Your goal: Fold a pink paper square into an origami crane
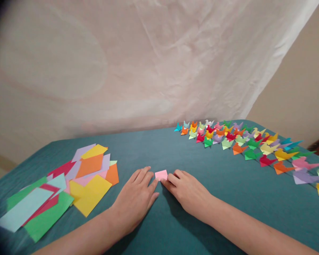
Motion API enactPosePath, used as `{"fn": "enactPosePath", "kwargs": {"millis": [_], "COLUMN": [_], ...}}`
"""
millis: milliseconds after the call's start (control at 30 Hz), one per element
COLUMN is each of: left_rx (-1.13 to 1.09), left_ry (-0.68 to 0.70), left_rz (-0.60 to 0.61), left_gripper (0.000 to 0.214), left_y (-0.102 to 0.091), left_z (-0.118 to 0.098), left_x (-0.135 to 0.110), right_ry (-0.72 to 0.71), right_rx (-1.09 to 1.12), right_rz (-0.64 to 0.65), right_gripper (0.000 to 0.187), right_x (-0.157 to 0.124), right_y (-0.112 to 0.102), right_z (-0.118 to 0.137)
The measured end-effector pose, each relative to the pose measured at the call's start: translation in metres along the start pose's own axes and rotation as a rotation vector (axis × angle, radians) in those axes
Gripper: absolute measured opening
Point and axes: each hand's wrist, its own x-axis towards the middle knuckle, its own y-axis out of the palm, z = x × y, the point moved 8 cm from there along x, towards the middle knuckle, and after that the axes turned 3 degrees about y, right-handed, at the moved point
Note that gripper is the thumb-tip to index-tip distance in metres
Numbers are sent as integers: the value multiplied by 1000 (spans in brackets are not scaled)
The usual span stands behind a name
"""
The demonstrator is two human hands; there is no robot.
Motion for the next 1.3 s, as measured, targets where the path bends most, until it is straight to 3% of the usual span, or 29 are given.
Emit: {"fn": "enactPosePath", "kwargs": {"millis": [633, 800, 933, 1167, 1300], "left_rx": [49, 53, 19, -101, -237], "left_ry": [24, 55, 141, 189, 139], "left_rz": [-26, -28, -93, -176, -198], "left_gripper": [32, 32, 23, 24, 25], "left_y": [0, 3, 5, 9, 7], "left_z": [-2, -3, -12, -11, 4], "left_x": [0, 2, 5, 5, 6], "right_ry": [9, 55, 131, 225, 302], "right_rx": [117, 318, 517, 675, 735], "right_rz": [-50, -83, -86, -111, 28], "right_gripper": [24, 28, 41, 36, 24], "right_x": [-4, -9, -12, 23, 49], "right_y": [-7, -11, -14, -9, 6], "right_z": [-7, -22, -42, -61, -60]}}
